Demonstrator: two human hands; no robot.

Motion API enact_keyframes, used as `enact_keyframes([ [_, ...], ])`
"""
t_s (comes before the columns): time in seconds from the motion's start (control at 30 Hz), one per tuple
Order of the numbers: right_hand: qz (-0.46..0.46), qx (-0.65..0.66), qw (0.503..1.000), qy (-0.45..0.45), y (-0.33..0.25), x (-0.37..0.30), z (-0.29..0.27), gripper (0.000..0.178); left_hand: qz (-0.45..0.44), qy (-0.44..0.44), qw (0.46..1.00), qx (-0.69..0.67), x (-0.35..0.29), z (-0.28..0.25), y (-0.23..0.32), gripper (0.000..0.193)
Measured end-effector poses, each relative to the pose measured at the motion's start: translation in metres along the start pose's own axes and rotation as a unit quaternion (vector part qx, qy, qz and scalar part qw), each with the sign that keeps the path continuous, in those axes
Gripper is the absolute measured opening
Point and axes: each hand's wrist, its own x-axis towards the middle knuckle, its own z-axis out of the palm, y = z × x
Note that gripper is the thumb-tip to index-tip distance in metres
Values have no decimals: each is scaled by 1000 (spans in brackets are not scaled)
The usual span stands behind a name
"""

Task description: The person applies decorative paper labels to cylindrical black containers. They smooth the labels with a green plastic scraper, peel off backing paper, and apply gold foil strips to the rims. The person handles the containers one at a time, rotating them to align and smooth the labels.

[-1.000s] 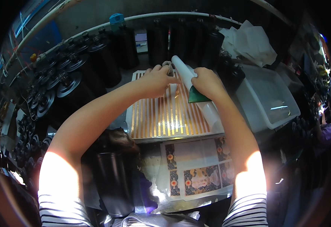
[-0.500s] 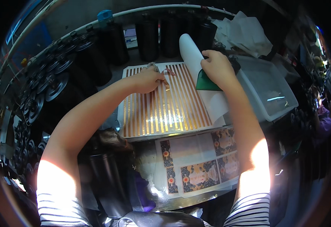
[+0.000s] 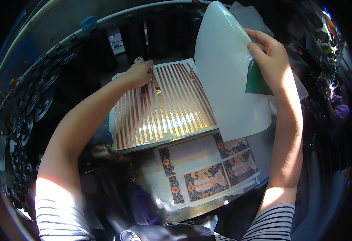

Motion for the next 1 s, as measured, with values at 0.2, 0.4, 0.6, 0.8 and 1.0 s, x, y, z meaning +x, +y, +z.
enact_keyframes([
  [0.2,-55,-36,994,84,16,-3,-34,43,65,57,993,-76,-14,-17,15,39],
  [0.4,-98,222,964,110,8,-25,-68,42,207,76,972,-77,-60,-53,46,32],
  [0.6,-41,422,899,-109,24,-113,-88,61,233,78,952,-182,-137,-71,59,29],
  [0.8,88,452,833,-306,36,-80,-51,53,169,123,951,-229,-231,-91,42,31],
  [1.0,192,299,932,65,109,12,-97,41,174,184,935,-249,-300,-101,52,32],
])
